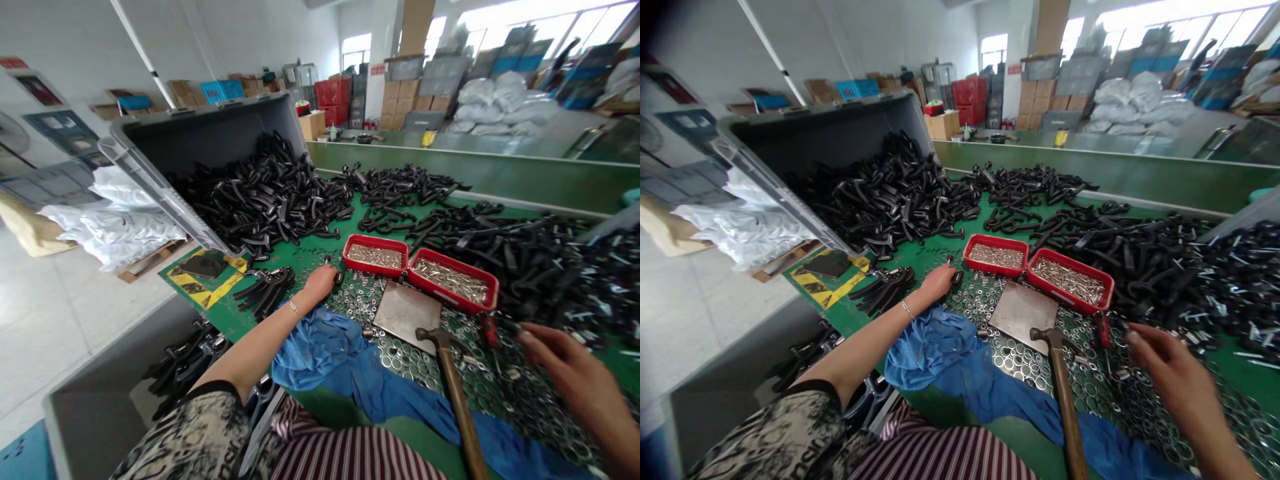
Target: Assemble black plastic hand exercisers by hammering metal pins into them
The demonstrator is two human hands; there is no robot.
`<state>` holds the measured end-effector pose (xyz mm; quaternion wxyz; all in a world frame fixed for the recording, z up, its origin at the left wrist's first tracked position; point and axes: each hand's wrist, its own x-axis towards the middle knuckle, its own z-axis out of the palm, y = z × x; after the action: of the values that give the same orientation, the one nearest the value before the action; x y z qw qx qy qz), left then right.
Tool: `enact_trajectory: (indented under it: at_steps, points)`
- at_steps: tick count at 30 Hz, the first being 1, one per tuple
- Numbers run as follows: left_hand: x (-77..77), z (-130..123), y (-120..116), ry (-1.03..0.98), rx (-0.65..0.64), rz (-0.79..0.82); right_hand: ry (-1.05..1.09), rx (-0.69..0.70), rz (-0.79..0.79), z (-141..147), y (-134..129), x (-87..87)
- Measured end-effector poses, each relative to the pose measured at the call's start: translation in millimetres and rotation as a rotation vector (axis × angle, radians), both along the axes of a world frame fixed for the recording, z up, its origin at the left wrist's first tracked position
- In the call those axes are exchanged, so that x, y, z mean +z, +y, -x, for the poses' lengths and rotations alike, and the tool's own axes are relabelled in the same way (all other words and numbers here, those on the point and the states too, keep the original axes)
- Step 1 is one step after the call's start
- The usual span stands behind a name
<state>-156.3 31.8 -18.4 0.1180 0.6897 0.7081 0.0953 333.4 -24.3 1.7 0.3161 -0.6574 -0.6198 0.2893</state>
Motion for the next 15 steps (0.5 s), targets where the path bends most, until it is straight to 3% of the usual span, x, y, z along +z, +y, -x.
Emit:
enact_trajectory:
  at_steps: [2,4,7,10,15]
  points:
    - [-1.7,-2.7,4.2,0.044,-0.024,0.026,0.221,0.011,0.043,53.6,-11.5,-3.3]
    - [-0.9,-4.5,7.9,0.071,-0.053,0.047,0.428,0.117,0.102,104.3,-18.0,-7.6]
    - [2.8,-6.0,13.1,0.088,-0.091,0.072,0.590,0.251,0.173,156.4,-14.6,-17.4]
    - [8.3,-3.1,11.9,0.085,-0.104,0.062,0.576,0.276,0.165,171.1,-4.8,-30.4]
    - [19.9,16.7,-8.5,0.082,-0.027,-0.033,0.222,0.293,0.064,141.7,4.2,-53.5]
